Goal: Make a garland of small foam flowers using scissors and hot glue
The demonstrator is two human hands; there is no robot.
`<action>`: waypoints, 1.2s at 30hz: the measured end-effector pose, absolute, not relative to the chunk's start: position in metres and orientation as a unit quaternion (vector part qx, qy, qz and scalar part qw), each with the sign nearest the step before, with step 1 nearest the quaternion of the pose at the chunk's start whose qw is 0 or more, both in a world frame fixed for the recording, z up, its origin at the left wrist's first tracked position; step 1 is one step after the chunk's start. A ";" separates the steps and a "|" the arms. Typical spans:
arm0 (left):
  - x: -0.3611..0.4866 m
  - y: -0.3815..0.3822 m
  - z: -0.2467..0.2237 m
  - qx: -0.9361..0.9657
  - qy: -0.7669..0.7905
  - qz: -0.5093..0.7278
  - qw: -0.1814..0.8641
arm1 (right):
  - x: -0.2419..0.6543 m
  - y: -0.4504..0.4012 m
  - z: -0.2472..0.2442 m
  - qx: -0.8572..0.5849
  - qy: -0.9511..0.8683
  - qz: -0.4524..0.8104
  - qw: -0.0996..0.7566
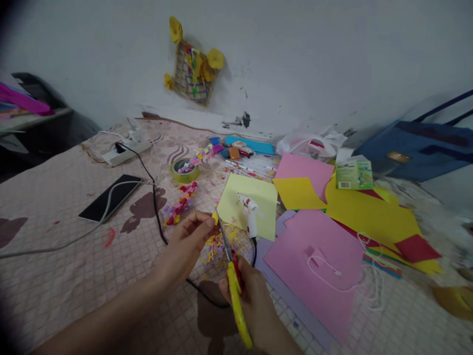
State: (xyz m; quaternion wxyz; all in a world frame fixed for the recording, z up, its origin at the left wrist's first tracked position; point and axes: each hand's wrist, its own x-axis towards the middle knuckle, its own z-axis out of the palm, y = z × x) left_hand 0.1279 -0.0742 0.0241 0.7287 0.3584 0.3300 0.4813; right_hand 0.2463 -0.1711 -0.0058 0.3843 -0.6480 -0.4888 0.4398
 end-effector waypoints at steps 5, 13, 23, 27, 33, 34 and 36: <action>0.128 -0.074 0.025 0.347 0.331 0.480 0.735 | 0.247 -0.172 -0.010 -0.652 -0.486 0.439 0.382; 0.129 -0.076 0.023 0.346 0.329 0.483 0.734 | 0.247 -0.173 -0.010 -0.654 -0.495 0.435 0.372; 0.127 -0.074 0.022 0.356 0.319 0.480 0.736 | 0.244 -0.170 -0.005 -0.656 -0.476 0.455 0.369; 0.127 -0.074 0.022 0.350 0.322 0.478 0.738 | 0.246 -0.171 -0.006 -0.667 -0.481 0.446 0.352; 0.126 -0.074 0.020 0.362 0.322 0.476 0.734 | 0.247 -0.172 -0.004 -0.657 -0.487 0.436 0.375; 0.126 -0.074 0.019 0.362 0.321 0.477 0.734 | 0.248 -0.172 -0.004 -0.656 -0.491 0.434 0.374; 0.126 -0.073 0.018 0.362 0.320 0.477 0.734 | 0.248 -0.172 -0.003 -0.656 -0.502 0.428 0.367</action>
